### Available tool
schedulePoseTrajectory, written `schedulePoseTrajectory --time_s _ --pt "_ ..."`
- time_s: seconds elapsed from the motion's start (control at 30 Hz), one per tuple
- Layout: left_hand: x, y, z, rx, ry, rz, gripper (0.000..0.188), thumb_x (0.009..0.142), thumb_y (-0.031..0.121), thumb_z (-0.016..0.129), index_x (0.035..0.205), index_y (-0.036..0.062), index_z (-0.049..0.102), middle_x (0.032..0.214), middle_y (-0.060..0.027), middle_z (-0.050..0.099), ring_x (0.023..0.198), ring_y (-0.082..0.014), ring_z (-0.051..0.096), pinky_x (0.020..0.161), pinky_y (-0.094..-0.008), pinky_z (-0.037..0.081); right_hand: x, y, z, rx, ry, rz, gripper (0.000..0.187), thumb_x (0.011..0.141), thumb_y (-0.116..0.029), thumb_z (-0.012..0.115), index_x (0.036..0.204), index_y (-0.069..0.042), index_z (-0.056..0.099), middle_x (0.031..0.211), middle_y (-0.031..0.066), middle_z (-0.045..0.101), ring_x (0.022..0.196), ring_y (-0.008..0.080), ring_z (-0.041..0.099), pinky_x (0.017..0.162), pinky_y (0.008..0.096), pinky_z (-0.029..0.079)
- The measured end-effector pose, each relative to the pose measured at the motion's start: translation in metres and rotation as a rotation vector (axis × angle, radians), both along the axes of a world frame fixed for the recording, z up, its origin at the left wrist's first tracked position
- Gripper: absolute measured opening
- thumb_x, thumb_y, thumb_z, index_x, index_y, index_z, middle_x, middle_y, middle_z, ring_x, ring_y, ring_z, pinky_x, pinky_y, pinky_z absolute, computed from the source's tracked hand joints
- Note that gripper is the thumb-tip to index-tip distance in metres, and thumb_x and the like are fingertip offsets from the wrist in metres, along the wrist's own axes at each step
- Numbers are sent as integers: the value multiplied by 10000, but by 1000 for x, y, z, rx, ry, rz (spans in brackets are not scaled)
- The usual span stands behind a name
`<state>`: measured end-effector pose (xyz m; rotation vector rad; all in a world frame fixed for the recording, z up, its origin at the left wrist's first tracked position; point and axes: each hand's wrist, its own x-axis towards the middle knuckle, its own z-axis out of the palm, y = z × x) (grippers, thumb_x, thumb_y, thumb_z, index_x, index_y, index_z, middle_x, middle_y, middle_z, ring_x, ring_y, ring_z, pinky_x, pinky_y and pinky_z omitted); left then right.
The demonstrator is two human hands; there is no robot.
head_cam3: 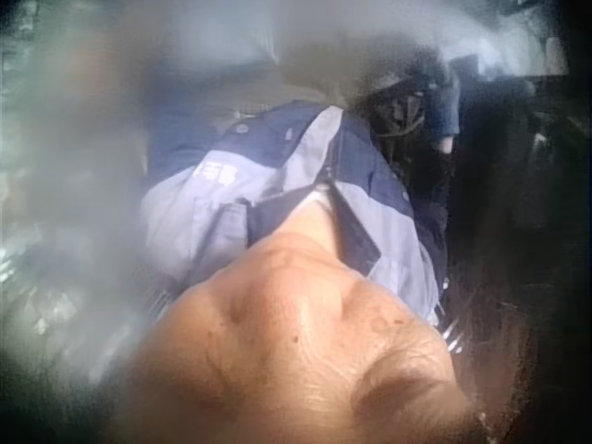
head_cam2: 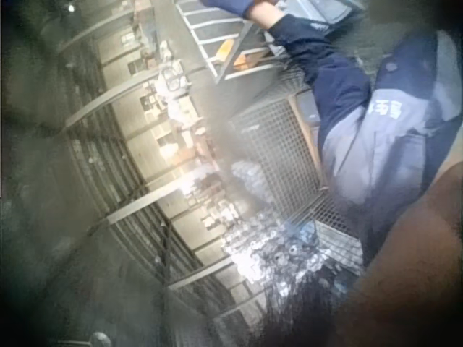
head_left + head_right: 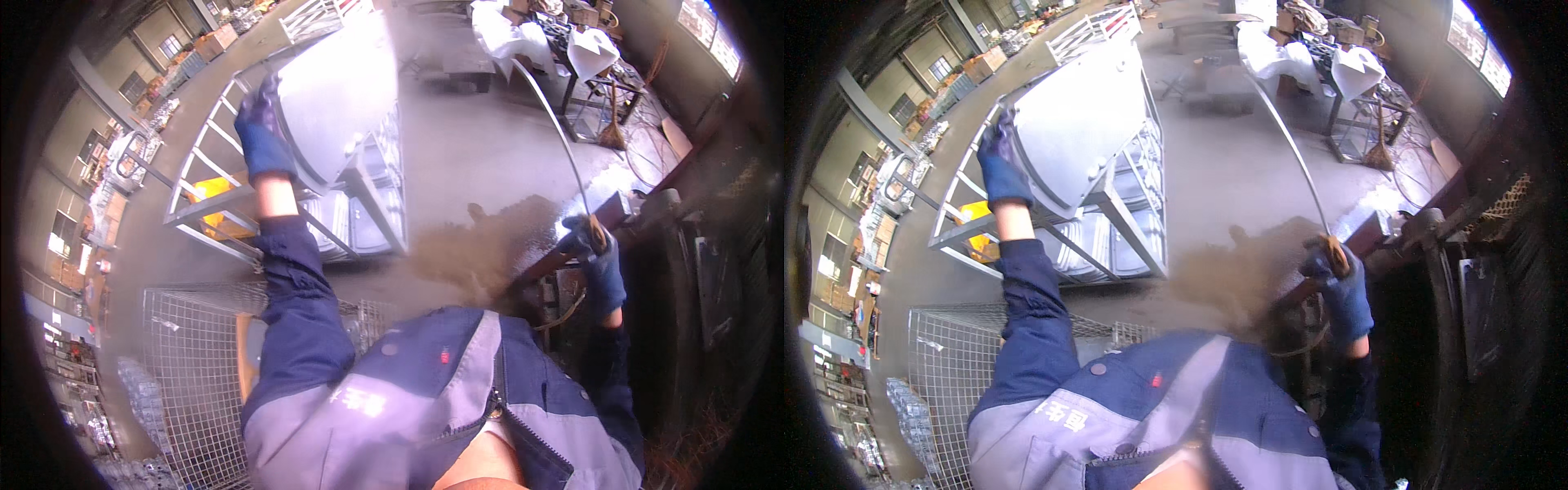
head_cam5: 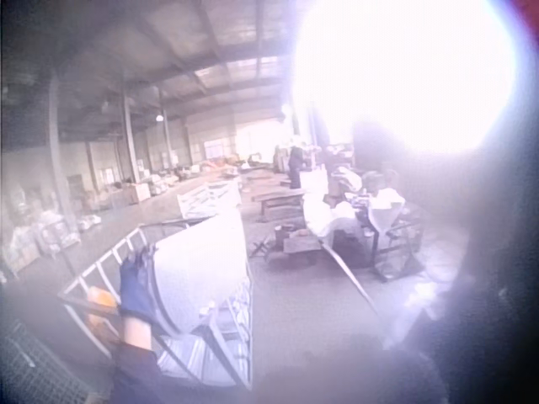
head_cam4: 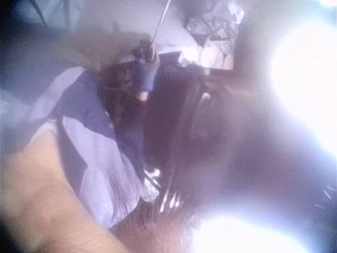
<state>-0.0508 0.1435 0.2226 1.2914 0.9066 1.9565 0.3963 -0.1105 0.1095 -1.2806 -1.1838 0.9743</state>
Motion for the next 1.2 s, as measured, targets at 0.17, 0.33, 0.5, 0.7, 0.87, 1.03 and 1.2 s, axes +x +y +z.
schedulePoseTrajectory --time_s 0.17,0.33,0.5,0.7,0.87,1.03,1.2 --pt "-52 -1 -69 -47 -21 178 503 880 401 597 1184 1 576 1172 -96 571 1140 -224 517 1008 -379 374 -71 72 16 44 -353 382 122 871 -98 650 952 -11 676 813 56 684 718 128 609 693 270 493" --pt "-97 2 -96 -74 -143 260 427 857 336 657 1109 -5 610 1084 -89 593 1048 -195 537 930 -372 425 -120 155 34 -86 -743 108 186 861 -124 653 1034 -69 693 933 87 718 735 151 656 647 279 514" --pt "-111 17 -108 30 -117 264 349 853 248 659 1085 -9 609 1042 -82 605 985 -195 552 898 -346 442 -146 219 44 -86 -276 725 227 859 -97 631 1077 -52 677 853 81 714 627 133 632 524 266 496" --pt "-119 17 -110 7 -182 238 299 850 211 643 1061 7 589 1022 -79 605 968 -195 565 886 -350 459 -173 282 83 -306 -278 458 214 860 -174 636 1030 -53 685 716 50 656 547 133 586 463 253 453" --pt "-108 11 -102 -6 -195 286 265 842 204 648 1030 26 590 988 -63 608 912 -195 585 855 -348 479 -171 297 72 -281 -710 257 347 918 -332 564 1088 -51 674 753 95 669 572 187 601 558 323 481" --pt "-94 9 -97 32 -71 323 326 851 241 656 1064 3 590 994 -62 610 910 -178 579 877 -338 457 -131 251 28 -350 -771 528 365 911 -300 603 1216 -101 634 758 98 664 580 147 586 557 295 482" --pt "-102 9 -94 -6 5 288 368 878 288 660 1084 -5 578 1007 -52 600 942 -167 562 901 -333 439 -108 218 0 -433 -340 968 376 847 -122 670 1221 -111 634 830 39 690 564 110 601 507 244 495"
